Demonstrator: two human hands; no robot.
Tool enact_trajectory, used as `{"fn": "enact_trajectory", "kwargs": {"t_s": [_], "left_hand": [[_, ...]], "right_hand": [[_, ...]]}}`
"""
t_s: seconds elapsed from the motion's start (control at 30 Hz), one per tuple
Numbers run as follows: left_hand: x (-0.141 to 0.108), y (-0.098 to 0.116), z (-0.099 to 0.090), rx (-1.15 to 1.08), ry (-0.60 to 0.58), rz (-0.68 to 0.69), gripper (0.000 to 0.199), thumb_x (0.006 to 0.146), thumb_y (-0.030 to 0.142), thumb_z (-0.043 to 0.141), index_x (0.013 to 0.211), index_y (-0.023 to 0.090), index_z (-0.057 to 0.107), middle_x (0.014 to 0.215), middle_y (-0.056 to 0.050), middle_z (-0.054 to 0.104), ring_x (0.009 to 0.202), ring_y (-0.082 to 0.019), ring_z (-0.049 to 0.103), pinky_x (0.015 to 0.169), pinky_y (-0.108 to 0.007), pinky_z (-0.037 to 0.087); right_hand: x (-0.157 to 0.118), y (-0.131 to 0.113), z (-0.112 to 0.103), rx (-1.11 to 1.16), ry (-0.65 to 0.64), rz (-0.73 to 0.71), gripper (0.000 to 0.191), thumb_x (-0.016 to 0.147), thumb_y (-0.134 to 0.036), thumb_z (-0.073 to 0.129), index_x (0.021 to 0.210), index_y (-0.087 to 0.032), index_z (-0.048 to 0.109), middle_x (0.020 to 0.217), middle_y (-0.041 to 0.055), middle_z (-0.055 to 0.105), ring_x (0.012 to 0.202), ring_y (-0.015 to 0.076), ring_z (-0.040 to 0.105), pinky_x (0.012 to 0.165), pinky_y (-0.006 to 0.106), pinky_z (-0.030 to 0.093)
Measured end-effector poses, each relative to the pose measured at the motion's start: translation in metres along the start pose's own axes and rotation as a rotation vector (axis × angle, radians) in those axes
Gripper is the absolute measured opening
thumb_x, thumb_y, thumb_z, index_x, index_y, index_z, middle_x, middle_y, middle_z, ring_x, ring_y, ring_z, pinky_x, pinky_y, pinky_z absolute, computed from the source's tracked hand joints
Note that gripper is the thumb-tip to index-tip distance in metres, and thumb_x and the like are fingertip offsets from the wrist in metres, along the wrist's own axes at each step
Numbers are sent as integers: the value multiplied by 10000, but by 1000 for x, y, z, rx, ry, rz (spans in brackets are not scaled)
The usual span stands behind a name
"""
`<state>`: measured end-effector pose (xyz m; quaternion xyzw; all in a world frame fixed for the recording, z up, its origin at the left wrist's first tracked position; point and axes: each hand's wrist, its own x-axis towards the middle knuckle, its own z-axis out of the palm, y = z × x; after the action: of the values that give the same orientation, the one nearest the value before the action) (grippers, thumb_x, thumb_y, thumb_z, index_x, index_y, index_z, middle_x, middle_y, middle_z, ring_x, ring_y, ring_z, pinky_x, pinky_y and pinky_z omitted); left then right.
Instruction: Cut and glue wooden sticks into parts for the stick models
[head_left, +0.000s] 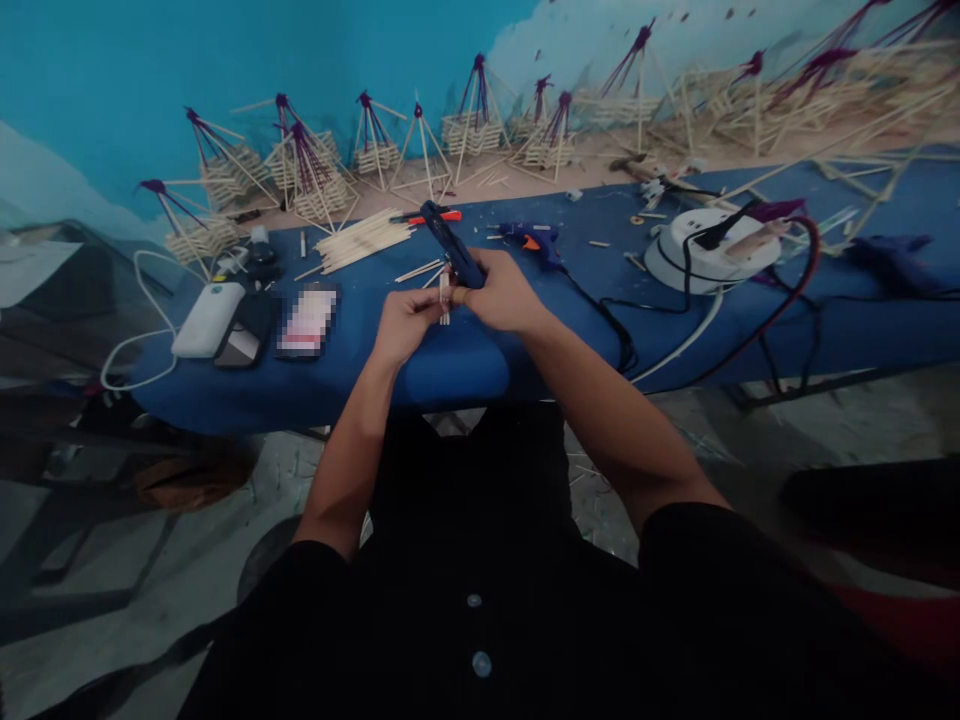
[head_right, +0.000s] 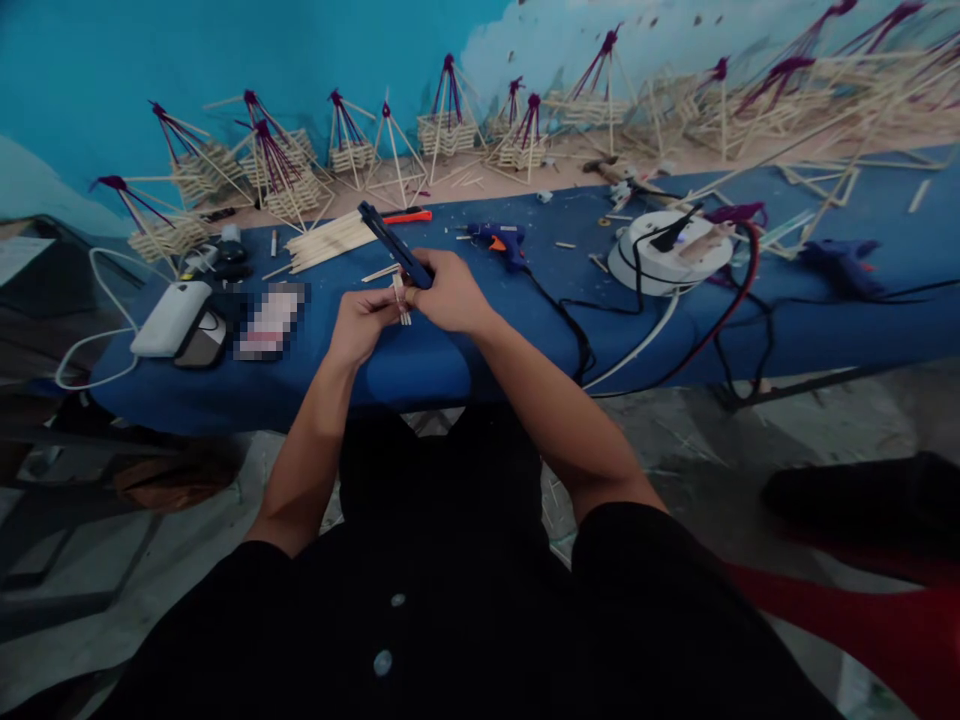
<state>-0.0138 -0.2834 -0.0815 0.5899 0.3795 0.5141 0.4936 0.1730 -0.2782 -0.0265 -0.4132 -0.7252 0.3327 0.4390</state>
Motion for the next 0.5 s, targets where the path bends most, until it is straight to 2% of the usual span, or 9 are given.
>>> {"fn": "enact_trajectory", "kwargs": {"t_s": [0.13,0.27,0.4,0.5], "left_hand": [[1,-2,-2,31,-16,1,252,816,400,959,1018,249,950,920,-6,887,885,-194,790,949,-354,632],[1,-1,-2,15,-59,-9,204,829,367,945,977,226,945,917,-27,885,871,-189,798,939,-341,631],[3,1,-1,-19,-65,-66,175,822,292,929,963,187,929,901,-53,879,845,-183,804,895,-329,639],[4,3,0,-6,-71,-80,180,823,306,939,946,175,920,905,-60,877,848,-182,806,897,-331,642]], "right_hand": [[-1,0,-3,-1,-15,23,151,721,-287,727,853,-242,670,827,13,689,834,246,626,816,422,529],[-1,1,-3,-8,-14,54,148,697,-249,718,833,-240,661,801,13,686,809,243,637,779,417,528],[0,2,-1,78,36,65,261,643,-225,744,895,-235,677,843,19,703,768,231,653,765,427,581],[0,2,0,145,43,68,306,636,-247,761,927,-235,668,851,19,697,742,226,664,726,424,603]]}}
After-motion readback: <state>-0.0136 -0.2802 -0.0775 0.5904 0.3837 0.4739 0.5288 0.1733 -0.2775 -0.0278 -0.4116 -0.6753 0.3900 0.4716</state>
